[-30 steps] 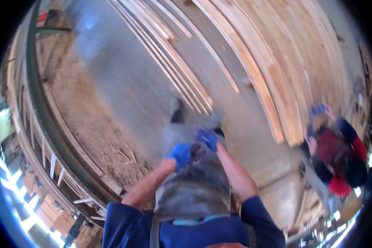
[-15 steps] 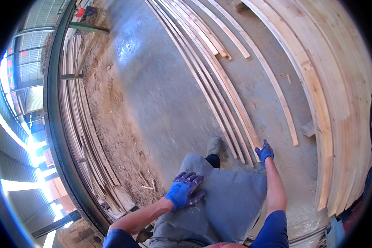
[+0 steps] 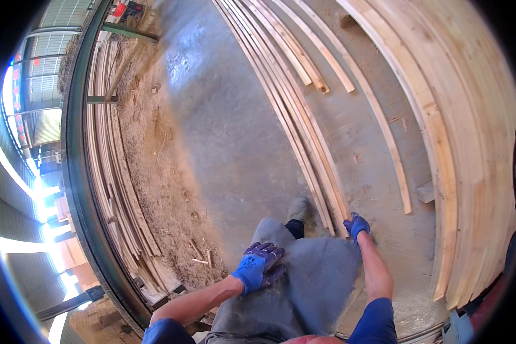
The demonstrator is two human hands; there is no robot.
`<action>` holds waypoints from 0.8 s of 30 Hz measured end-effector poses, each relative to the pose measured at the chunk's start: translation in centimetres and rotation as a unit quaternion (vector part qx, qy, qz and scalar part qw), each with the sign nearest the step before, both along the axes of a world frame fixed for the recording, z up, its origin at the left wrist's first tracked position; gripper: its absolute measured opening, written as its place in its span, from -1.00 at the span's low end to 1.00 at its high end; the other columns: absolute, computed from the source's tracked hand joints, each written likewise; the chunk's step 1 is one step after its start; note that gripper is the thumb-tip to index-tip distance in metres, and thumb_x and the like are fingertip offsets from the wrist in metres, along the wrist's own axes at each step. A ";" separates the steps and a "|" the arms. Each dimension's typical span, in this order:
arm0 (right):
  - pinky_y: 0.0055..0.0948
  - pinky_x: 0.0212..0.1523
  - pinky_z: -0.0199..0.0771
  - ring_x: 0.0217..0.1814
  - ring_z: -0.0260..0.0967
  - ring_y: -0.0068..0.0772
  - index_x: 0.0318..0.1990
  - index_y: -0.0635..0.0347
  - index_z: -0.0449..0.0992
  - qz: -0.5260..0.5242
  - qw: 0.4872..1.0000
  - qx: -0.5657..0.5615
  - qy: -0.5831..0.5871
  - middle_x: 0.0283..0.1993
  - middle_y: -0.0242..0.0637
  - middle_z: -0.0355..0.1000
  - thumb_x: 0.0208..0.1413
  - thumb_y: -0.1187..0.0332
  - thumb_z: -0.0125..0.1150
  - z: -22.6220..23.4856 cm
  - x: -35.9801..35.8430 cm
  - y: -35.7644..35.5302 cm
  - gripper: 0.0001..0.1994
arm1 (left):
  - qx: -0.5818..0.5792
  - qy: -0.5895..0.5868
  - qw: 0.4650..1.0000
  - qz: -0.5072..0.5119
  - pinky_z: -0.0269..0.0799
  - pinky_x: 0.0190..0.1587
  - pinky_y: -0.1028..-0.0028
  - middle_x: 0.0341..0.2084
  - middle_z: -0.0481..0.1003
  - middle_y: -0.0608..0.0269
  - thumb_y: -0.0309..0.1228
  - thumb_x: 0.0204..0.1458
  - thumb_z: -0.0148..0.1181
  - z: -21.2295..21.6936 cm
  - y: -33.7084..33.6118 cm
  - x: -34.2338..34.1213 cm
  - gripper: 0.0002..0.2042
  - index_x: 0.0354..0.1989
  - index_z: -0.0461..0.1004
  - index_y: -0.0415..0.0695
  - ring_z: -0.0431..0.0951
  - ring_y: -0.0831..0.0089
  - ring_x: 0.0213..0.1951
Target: The person walks through a workshop, puts on gloves, and repeatedly picks up long, thin wooden planks from a pile on the floor. They place each plank onto a large, curved wooden frame structure. The person also uses a small metal scoop to move sawdust or debris from the frame.
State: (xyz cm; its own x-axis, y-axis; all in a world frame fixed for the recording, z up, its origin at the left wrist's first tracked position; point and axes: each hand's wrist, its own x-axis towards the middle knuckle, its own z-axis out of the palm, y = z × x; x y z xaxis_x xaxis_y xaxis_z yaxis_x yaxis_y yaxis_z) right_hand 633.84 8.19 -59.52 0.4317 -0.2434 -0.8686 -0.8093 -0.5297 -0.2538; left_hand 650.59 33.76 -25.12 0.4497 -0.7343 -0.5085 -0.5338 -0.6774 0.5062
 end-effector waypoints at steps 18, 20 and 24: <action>-0.35 -0.22 0.47 -0.28 0.44 -0.29 -0.03 0.15 0.45 -0.077 0.898 0.283 -0.328 -0.30 -0.22 0.48 0.16 0.16 0.15 57.3 -13.9 10.6 -0.68 | -0.362 0.406 0.621 0.565 0.42 -0.52 0.45 -0.39 0.57 0.16 0.05 0.09 0.07 20.9 -9.5 0.2 -0.51 0.00 0.46 -0.09 0.48 0.44 -0.58; -0.49 -0.13 0.46 -0.23 0.42 -0.50 0.05 0.16 0.42 -0.014 0.874 0.398 -0.278 -0.26 -0.39 0.47 0.19 0.25 0.17 60.6 -14.0 11.6 -0.67 | -0.328 0.321 0.677 0.575 0.28 -0.65 0.45 -0.64 0.48 0.23 -0.10 0.03 0.17 24.1 -5.5 -1.0 -0.67 -0.25 0.57 -0.12 0.36 0.48 -0.71; -0.48 -0.13 0.46 -0.20 0.42 -0.51 0.10 0.13 0.40 -0.015 0.777 0.625 -0.068 -0.16 -0.39 0.48 0.19 0.13 0.16 59.3 -10.5 13.1 -0.60 | -0.280 0.233 0.745 0.559 0.28 -0.66 0.44 -0.73 0.40 0.25 -0.13 0.08 0.14 29.3 5.7 -7.1 -0.68 -0.36 0.56 -0.18 0.34 0.50 -0.73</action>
